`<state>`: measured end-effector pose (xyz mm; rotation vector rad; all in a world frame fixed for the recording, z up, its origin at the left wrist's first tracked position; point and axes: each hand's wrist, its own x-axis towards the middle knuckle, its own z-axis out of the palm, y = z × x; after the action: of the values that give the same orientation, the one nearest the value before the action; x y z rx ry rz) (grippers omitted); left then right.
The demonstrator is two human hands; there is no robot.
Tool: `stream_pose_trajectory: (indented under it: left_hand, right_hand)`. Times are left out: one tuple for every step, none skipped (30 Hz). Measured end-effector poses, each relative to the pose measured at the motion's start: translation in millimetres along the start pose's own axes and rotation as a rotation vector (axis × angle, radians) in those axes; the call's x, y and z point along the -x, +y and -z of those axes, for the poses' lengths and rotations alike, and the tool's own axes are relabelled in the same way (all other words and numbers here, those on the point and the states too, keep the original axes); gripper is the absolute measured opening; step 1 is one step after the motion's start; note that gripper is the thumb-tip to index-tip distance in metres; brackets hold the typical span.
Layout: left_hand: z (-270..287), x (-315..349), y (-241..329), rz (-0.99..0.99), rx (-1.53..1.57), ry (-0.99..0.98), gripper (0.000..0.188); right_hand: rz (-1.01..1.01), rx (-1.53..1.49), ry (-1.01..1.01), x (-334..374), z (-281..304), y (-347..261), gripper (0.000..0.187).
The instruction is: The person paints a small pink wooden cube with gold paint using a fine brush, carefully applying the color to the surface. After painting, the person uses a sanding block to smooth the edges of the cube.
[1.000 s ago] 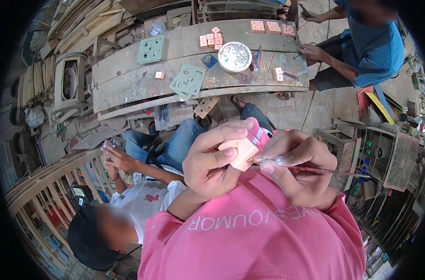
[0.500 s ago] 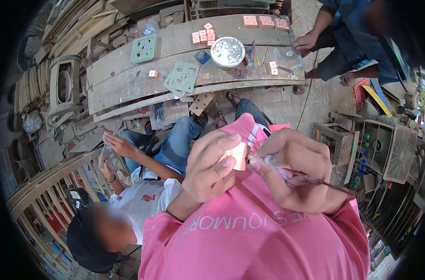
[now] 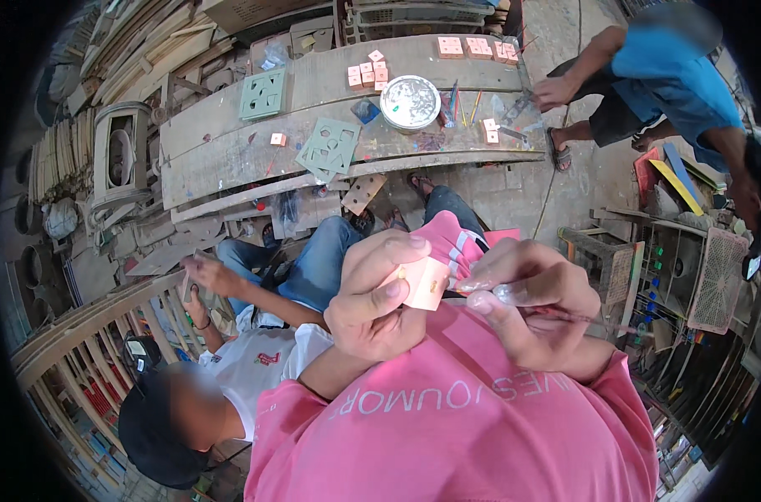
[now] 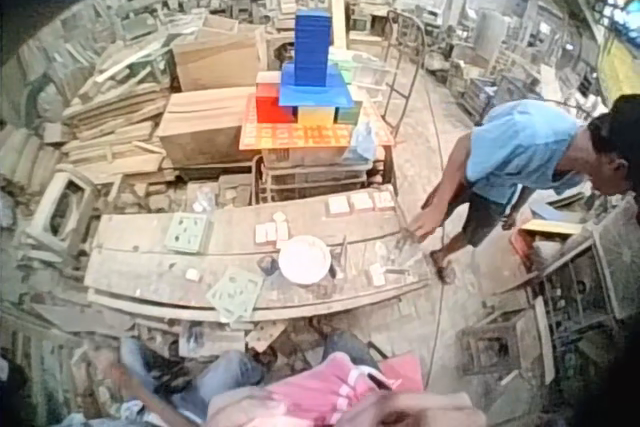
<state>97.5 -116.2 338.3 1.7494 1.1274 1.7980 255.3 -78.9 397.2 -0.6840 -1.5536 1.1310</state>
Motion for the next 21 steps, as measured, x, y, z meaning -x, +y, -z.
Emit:
stream_pose_trajectory:
  left_hand:
    - [-0.4, -0.2, -0.7, -0.008, 0.006, 0.002, 0.058]
    - [-0.9, -0.3, -1.7, -0.016, 0.013, 0.004, 0.059]
    - [-1.0, -0.6, -2.6, -0.024, 0.018, 0.005, 0.059]
    - [-0.8, -1.1, -2.5, -0.031, 0.008, -0.009, 0.06]
    - [-0.3, -1.8, -2.2, -0.038, -0.001, -0.024, 0.06]
    - [-0.1, -2.2, -2.0, -0.044, -0.008, -0.036, 0.06]
    - [0.5, -2.5, -2.1, -0.056, -0.028, -0.051, 0.06]
    - [1.7, -2.9, -2.5, -0.068, -0.046, -0.065, 0.06]
    - [2.6, -2.7, -2.7, -0.08, -0.064, -0.08, 0.06]
    - [3.9, -1.7, -1.8, -0.071, -0.069, -0.101, 0.059]
    - [5.7, 0.1, 0.2, -0.063, -0.073, -0.121, 0.059]
    - [6.5, 1.1, 1.4, -0.055, -0.078, -0.141, 0.059]
    - [5.9, 2.2, 0.8, -0.046, -0.054, -0.13, 0.062]
    - [5.1, 4.0, -0.3, -0.037, -0.029, -0.12, 0.065]
    - [3.9, 4.0, -1.9, -0.032, -0.001, -0.109, 0.069]
    - [3.7, 3.1, -0.6, 0.015, 0.044, -0.11, 0.065]
    - [4.0, 2.3, 2.6, 0.062, 0.089, -0.111, 0.061]
    - [4.8, 2.0, 5.5, 0.113, 0.127, -0.109, 0.057]
    - [3.0, 2.0, 6.3, 0.176, 0.273, -0.089, 0.054]
    - [-0.4, 2.3, 7.5, 0.238, 0.418, -0.068, 0.051]
    - [-2.3, 1.3, 7.2, 0.297, 0.564, -0.048, 0.049]
  right_hand:
    - [-0.014, -0.012, 0.007, 1.0, -0.7, 0.5, 0.016]
    - [-0.027, -0.023, 0.014, 2.2, -1.1, 1.6, 0.017]
    - [-0.04, -0.036, 0.021, 2.7, -1.5, 2.9, 0.017]
    - [-0.04, -0.038, 0.023, 2.8, -2.1, 3.5, 0.017]
    - [-0.041, -0.041, 0.025, 3.0, -2.8, 3.9, 0.017]
    - [-0.042, -0.041, 0.024, 2.9, -2.9, 4.1, 0.017]
    - [-0.038, -0.021, 0.009, 2.4, -2.4, 4.5, 0.017]
    - [-0.035, -0.001, -0.005, 1.5, -1.8, 5.2, 0.017]
    - [-0.033, 0.019, -0.018, 1.7, -0.9, 5.4, 0.017]
    - [-0.045, 0.041, -0.045, 1.4, 0.8, 3.4, 0.017]
    - [-0.058, 0.063, -0.072, -0.3, 3.7, -0.6, 0.017]
    - [-0.071, 0.085, -0.099, -1.9, 6.1, -4.4, 0.018]
    - [-0.088, 0.134, -0.128, -2.5, 7.7, -8.0, 0.017]
    - [-0.105, 0.184, -0.157, -2.3, 8.9, -11.9, 0.017]
    - [-0.12, 0.237, -0.184, -2.6, 10.0, -13.7, 0.016]
    - [0.002, 0.233, -0.172, -0.9, 9.7, -8.0, 0.015]
    - [0.123, 0.229, -0.16, 2.4, 8.7, 2.6, 0.013]
    - [0.187, 0.217, -0.169, 2.2, 8.6, 4.7, 0.013]
    - [0.252, 0.208, -0.178, 1.5, 8.9, 7.0, 0.012]
    - [0.261, 0.198, -0.204, -1.3, 10.4, 4.4, 0.012]
    - [0.273, 0.19, -0.227, -3.9, 11.0, 3.6, 0.012]
